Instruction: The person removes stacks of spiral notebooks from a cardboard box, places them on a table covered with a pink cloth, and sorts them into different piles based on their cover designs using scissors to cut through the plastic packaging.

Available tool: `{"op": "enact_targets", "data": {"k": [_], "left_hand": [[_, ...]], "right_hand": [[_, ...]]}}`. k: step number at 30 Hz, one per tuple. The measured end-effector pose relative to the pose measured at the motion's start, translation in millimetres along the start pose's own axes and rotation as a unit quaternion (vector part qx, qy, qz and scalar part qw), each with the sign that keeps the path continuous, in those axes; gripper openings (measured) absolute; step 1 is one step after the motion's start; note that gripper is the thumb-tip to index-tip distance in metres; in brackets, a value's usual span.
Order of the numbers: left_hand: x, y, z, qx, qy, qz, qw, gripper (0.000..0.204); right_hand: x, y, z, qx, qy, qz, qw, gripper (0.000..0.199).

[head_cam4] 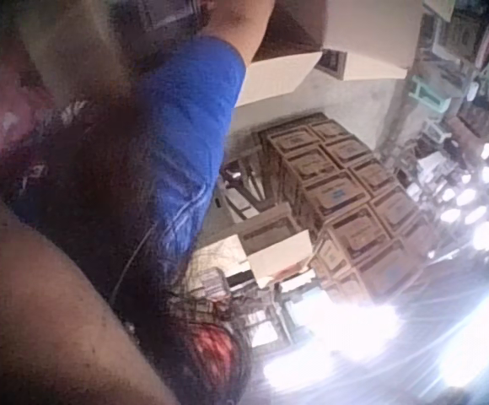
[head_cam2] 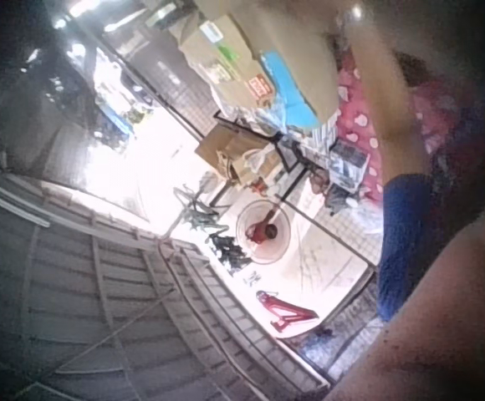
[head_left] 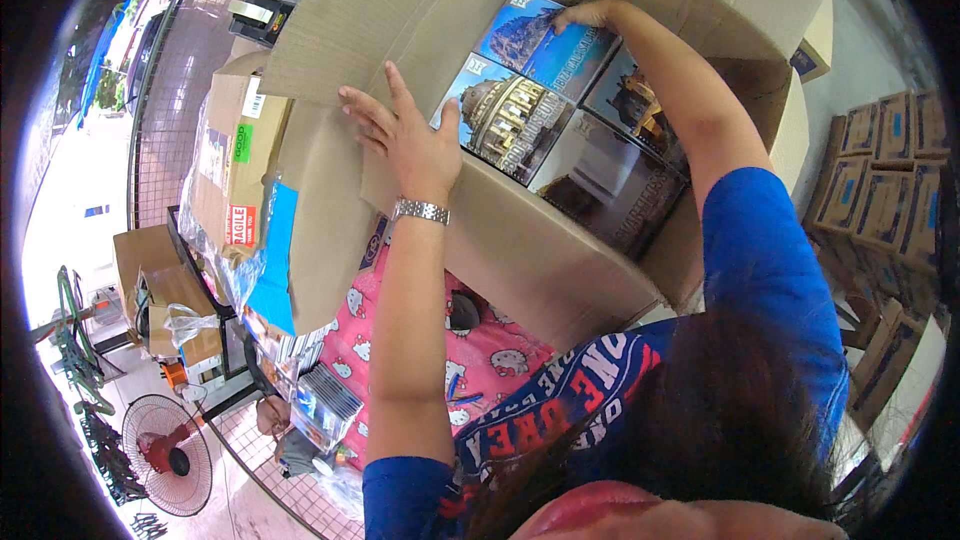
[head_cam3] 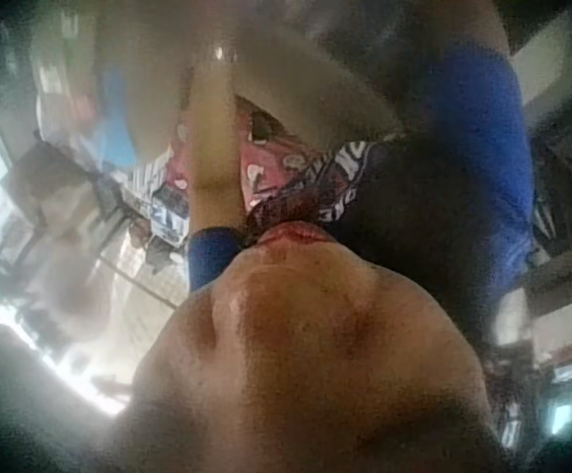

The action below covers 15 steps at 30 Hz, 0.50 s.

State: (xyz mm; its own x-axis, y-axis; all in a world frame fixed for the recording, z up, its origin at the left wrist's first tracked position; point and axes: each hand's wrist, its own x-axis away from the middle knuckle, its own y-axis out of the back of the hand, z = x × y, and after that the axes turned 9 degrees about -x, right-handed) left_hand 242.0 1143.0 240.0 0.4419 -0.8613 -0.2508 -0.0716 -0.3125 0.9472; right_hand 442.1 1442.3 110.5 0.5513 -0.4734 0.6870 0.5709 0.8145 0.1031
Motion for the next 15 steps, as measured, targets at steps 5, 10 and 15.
{"op": "enact_targets", "data": {"k": [5,10,15], "left_hand": [[2,0,0,0.008,0.018,0.002,1.000,0.088],[0,5,-2,-0.022,0.012,0.007,1.000,0.087],[0,5,0,-0.030,0.018,0.022,0.999,0.084]], "right_hand": [[29,-13,36,0.138,-0.001,-0.008,0.990,0.046],[33,-11,26,0.007,0.046,0.040,0.998,0.057],[69,-43,54,0.256,0.153,-0.202,0.933,0.061]]}}
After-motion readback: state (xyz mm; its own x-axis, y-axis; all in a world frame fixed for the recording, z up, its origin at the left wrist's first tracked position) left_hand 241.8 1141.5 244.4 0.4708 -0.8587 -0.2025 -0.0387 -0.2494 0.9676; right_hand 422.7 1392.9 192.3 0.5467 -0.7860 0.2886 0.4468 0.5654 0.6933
